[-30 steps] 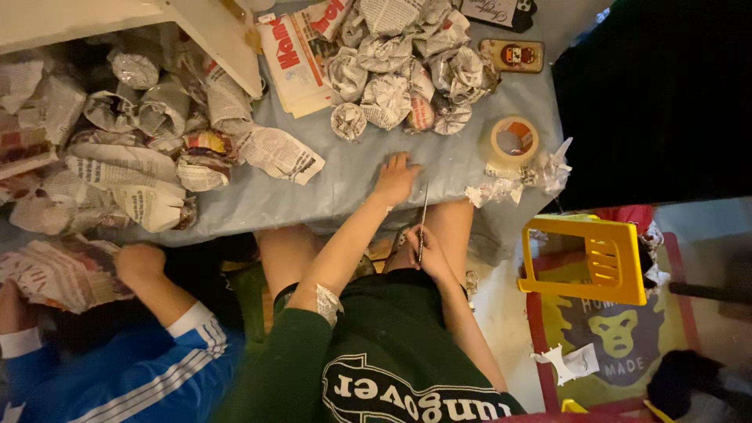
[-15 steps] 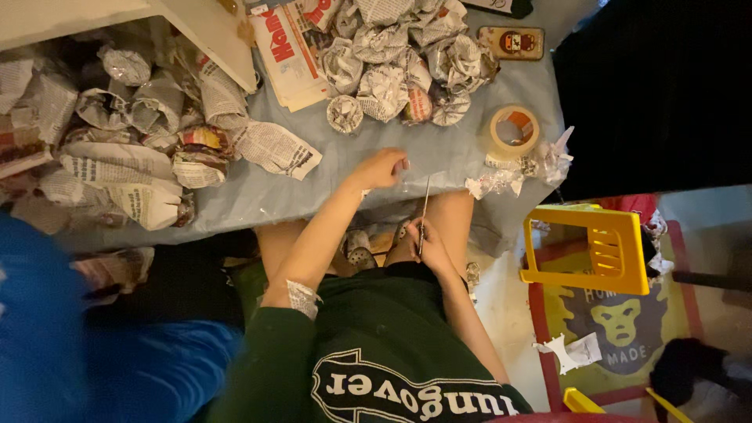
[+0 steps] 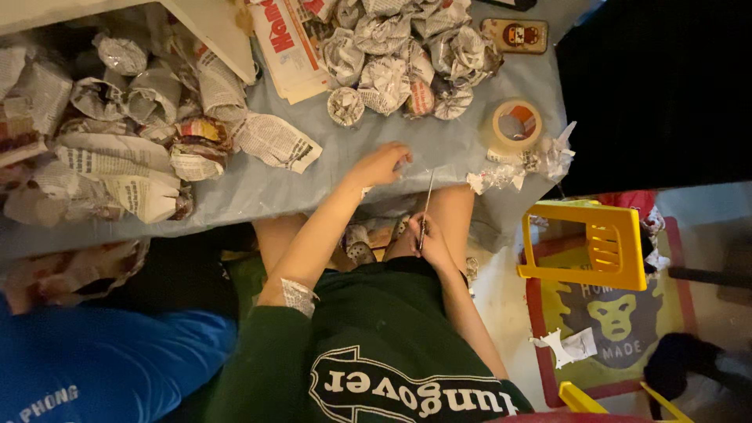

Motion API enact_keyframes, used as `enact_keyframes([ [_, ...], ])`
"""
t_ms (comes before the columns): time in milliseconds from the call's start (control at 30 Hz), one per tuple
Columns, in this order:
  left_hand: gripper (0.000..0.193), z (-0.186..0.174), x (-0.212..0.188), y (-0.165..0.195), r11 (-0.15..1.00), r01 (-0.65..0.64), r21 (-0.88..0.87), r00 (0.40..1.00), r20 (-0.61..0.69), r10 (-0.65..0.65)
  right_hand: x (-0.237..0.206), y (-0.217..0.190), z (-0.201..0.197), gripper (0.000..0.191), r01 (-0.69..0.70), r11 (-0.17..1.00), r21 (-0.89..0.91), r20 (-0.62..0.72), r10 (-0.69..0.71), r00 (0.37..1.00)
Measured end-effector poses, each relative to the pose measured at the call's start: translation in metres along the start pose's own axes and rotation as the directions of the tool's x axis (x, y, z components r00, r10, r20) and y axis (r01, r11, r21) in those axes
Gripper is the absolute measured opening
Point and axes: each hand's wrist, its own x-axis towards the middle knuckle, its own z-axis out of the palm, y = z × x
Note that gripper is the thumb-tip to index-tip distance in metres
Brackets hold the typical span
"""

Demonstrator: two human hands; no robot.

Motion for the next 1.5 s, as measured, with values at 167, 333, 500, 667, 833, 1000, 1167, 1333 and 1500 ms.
enact_keyframes([
  [167, 0.036, -0.001, -0.004, 0.007, 0.981, -0.02, 0.191, 0.999, -0.033, 0.026, 0.003, 0.005, -0.003, 0.027, 0.076, 0.994, -0.072, -0.081, -0.082, 0.993],
  [333, 0.039, 0.008, -0.001, 0.01, 0.99, -0.006, 0.143, 0.997, 0.077, -0.005, 0.005, 0.006, -0.005, 0.023, -0.009, 0.999, 0.033, -0.111, 0.012, 0.994],
  [500, 0.053, 0.01, 0.016, 0.0, 0.996, 0.0, 0.088, 0.999, -0.038, 0.003, 0.003, -0.003, 0.0, 0.025, 0.205, 0.973, -0.109, -0.213, -0.224, 0.951],
  [667, 0.058, -0.011, 0.023, -0.008, 0.99, 0.042, -0.135, 0.995, 0.1, -0.029, 0.019, -0.01, 0.003, 0.023, 0.376, 0.925, 0.056, -0.287, -0.346, 0.893],
  [833, 0.054, -0.017, 0.012, 0.011, 0.627, 0.543, -0.559, 0.816, 0.529, -0.235, 0.044, -0.013, 0.005, 0.028, 0.477, 0.879, -0.003, -0.364, -0.445, 0.818],
  [1000, 0.052, -0.018, 0.003, 0.021, 0.681, 0.417, -0.602, 0.889, 0.425, -0.168, 0.036, -0.016, 0.001, 0.027, 0.2, 0.854, 0.48, -0.265, -0.076, 0.961],
  [1167, 0.052, -0.011, 0.001, 0.013, 0.693, 0.34, -0.635, 0.915, 0.394, -0.088, 0.025, -0.017, -0.003, 0.049, 0.046, 0.664, 0.747, -0.134, 0.082, 0.988],
  [1333, 0.054, 0.008, -0.002, 0.004, 0.724, 0.289, -0.626, 0.927, 0.372, -0.048, 0.028, -0.009, -0.019, 0.044, 0.009, 0.685, 0.728, -0.12, 0.114, 0.986],
  [1500, 0.052, 0.021, -0.005, -0.004, 0.761, 0.073, -0.644, 0.977, 0.202, 0.076, 0.02, -0.013, -0.033, 0.037, 0.016, 0.792, 0.61, -0.134, 0.083, 0.987],
])
